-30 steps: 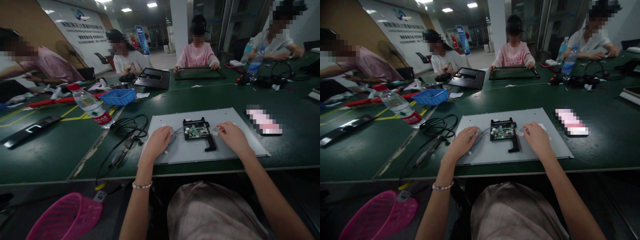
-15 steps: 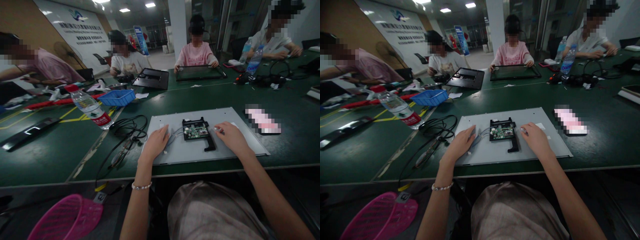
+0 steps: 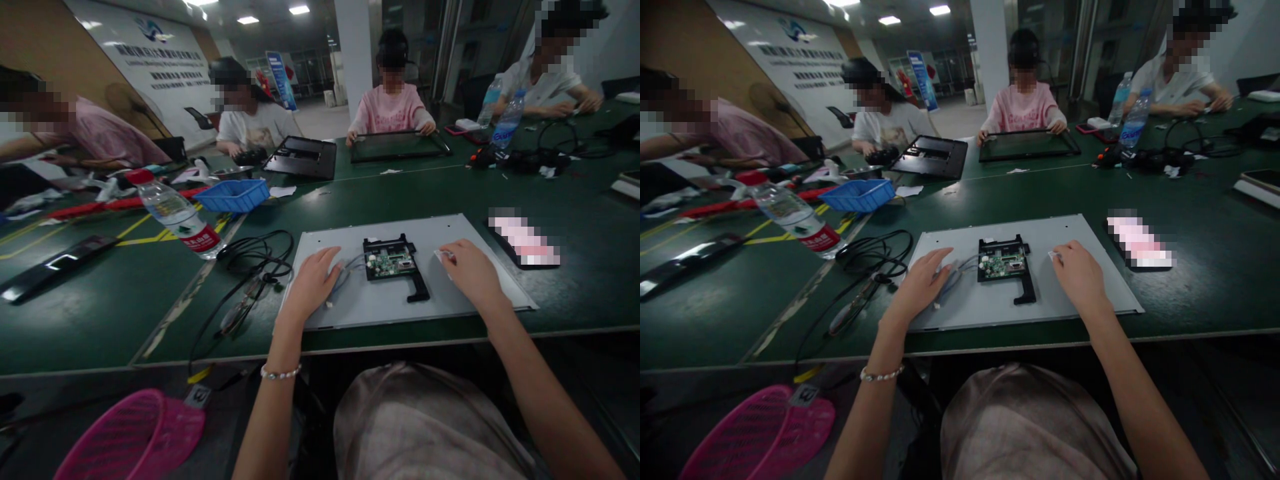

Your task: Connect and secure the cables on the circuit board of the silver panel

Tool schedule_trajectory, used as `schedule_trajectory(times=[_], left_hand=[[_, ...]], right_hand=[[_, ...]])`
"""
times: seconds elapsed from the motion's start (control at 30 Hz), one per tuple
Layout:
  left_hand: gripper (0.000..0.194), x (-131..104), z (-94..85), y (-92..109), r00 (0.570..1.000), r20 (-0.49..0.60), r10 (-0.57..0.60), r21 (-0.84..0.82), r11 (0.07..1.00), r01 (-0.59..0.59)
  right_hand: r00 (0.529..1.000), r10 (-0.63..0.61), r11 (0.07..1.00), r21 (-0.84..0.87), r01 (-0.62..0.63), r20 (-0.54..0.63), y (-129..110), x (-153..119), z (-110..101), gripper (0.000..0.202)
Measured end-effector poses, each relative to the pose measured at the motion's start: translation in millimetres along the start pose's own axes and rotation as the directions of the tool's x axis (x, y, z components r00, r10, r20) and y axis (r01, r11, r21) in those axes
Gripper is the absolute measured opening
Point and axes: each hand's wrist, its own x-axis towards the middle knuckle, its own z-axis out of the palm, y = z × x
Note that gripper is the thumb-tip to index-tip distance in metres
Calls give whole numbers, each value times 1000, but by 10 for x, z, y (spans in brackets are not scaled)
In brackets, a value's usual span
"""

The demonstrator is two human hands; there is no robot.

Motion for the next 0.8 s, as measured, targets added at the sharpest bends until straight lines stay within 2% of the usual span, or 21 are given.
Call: schedule_trajectory(times=[0.13, 0.3, 0.4, 0.5, 0.63, 0.8], left_hand=[[38, 155, -89, 139, 995, 71, 75, -8, 997, -75], [33, 605, -146, 345, 972, 168, 165, 86, 980, -181], [30, 887, -51, 381, 966, 198, 164, 157, 968, -196], [29, 1066, 113, 329, 965, 207, 158, 189, 962, -198], [27, 1138, 293, 209, 958, 227, 178, 173, 960, -220], [28, 1174, 333, 175, 964, 200, 177, 195, 957, -216]], right_hand=[[999, -31, 999, 27, 32, -41, 3, -10, 11, 29], [993, -90, 993, 68, 96, -81, -4, -5, 41, 28], [991, -110, 990, 82, 116, -74, -12, -3, 56, 27], [990, -122, 988, 83, 128, -64, -17, -4, 60, 26], [990, -135, 988, 78, 137, -28, -27, -7, 53, 25], [993, -117, 991, 66, 118, -16, -51, -15, 37, 26]])
